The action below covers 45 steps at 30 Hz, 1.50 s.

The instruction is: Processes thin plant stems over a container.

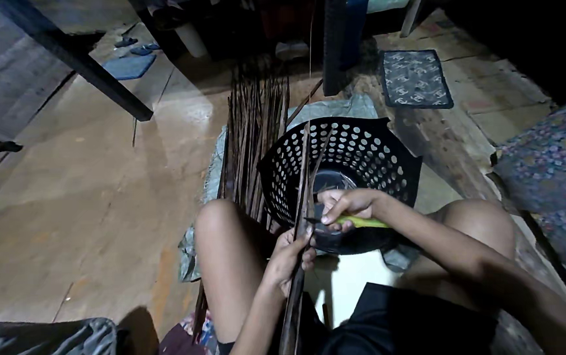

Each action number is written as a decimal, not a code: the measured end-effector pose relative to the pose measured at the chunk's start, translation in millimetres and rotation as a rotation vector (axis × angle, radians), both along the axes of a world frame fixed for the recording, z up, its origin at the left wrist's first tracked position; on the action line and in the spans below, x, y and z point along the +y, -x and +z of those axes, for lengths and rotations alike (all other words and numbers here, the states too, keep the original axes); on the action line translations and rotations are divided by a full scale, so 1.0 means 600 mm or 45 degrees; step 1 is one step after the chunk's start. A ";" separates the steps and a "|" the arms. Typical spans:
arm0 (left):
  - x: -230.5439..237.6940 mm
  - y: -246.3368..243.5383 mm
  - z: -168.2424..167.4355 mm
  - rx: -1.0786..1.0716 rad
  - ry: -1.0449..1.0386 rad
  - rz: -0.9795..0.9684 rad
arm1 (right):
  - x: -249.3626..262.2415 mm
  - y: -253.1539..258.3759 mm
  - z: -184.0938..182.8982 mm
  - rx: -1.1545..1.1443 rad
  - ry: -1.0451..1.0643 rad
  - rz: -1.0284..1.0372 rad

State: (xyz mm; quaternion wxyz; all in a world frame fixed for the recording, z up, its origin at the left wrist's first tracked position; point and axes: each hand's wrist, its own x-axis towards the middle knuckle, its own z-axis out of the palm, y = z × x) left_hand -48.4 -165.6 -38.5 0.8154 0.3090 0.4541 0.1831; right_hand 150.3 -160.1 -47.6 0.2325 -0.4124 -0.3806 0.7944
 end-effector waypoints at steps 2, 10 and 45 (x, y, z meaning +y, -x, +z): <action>0.003 -0.004 0.001 -0.006 0.057 -0.010 | 0.003 -0.005 0.000 -0.059 0.013 -0.103; 0.010 -0.017 -0.011 0.077 0.139 -0.010 | 0.019 -0.010 -0.011 -0.429 -0.120 -0.348; -0.033 -0.019 -0.030 0.882 -1.247 -0.195 | -0.005 0.013 0.002 -0.186 0.087 -0.131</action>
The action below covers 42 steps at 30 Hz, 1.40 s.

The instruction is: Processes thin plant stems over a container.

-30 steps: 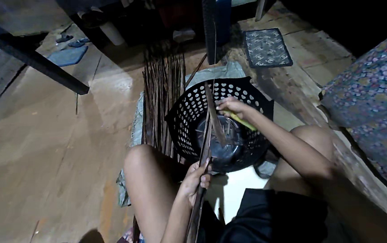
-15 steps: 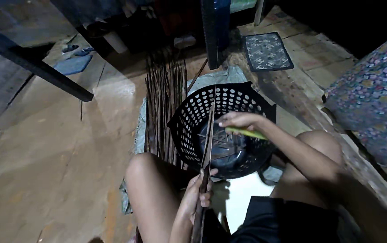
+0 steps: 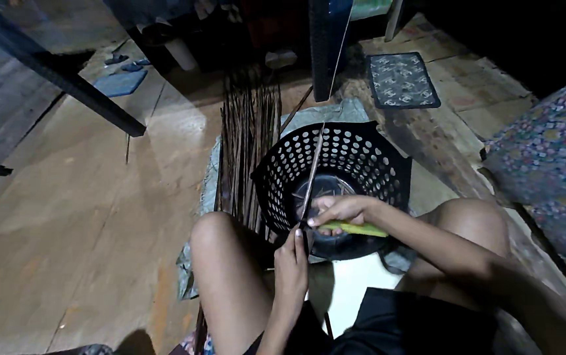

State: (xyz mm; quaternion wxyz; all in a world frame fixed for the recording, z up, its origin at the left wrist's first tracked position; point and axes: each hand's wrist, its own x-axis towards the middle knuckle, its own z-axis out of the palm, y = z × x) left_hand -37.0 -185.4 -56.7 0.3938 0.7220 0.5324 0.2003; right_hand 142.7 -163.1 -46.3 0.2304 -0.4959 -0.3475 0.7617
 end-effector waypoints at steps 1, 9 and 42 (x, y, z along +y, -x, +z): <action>0.000 -0.002 -0.002 0.005 -0.021 0.008 | -0.002 0.005 -0.003 0.016 0.018 0.031; 0.000 -0.004 -0.011 0.004 -0.088 -0.021 | 0.006 0.020 -0.012 -0.072 0.079 -0.145; -0.028 -0.013 -0.013 0.383 -0.285 -0.093 | 0.031 -0.091 -0.017 -0.945 -0.231 0.312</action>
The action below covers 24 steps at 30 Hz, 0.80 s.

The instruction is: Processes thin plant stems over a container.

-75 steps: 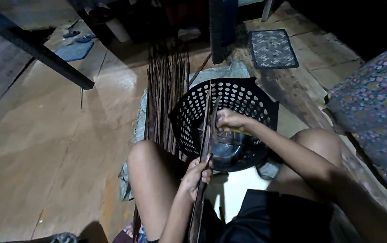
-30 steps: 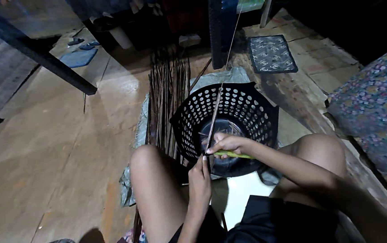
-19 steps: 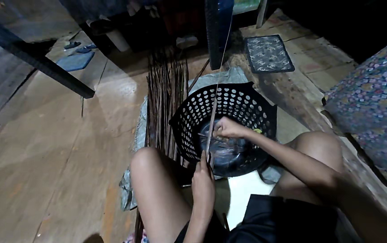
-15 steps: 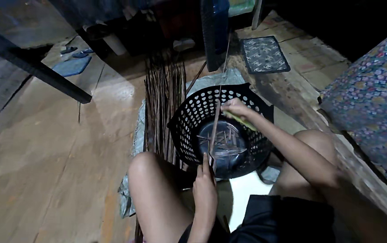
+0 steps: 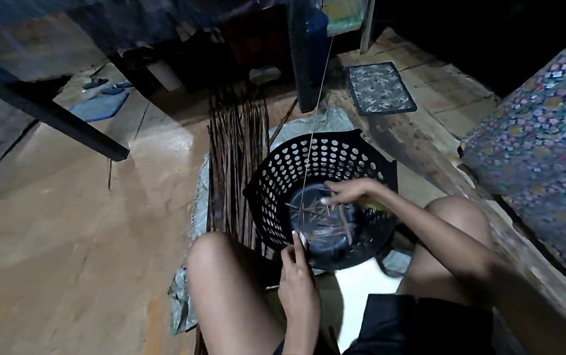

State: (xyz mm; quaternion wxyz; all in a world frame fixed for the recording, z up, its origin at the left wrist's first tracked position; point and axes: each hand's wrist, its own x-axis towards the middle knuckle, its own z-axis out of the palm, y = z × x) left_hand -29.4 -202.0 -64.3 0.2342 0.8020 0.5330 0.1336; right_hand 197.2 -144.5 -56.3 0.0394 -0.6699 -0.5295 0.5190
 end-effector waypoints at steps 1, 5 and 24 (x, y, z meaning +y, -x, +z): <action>-0.001 0.000 -0.002 -0.015 -0.046 0.001 | -0.004 0.004 0.010 0.142 -0.022 -0.033; -0.005 -0.002 -0.008 -0.023 -0.151 -0.019 | -0.023 0.035 0.013 0.719 -0.046 -0.143; 0.009 -0.017 0.013 -0.125 0.101 -0.075 | -0.010 0.047 -0.007 0.648 -0.240 -0.143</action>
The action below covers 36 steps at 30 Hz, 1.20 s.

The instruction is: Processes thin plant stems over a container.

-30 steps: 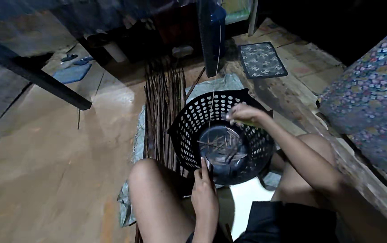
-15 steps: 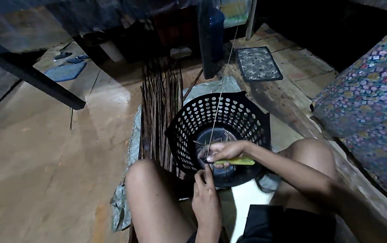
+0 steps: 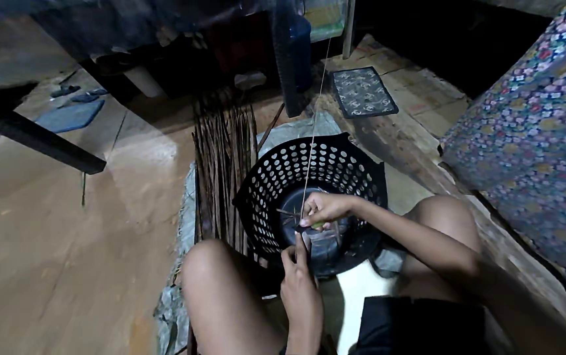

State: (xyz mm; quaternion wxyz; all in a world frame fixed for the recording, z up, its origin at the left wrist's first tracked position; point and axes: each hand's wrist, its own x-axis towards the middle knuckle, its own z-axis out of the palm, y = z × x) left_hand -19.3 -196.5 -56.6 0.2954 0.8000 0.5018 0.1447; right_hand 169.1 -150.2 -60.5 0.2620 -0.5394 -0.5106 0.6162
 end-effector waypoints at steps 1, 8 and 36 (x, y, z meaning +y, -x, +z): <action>0.001 -0.001 -0.001 -0.030 0.012 0.005 | 0.002 -0.003 -0.002 -0.003 0.005 0.002; 0.021 0.001 -0.005 -0.287 0.204 0.020 | 0.015 -0.024 -0.016 -0.076 -0.033 -0.013; 0.035 0.011 0.003 -0.886 1.300 0.419 | -0.004 0.011 -0.002 0.038 0.369 -0.108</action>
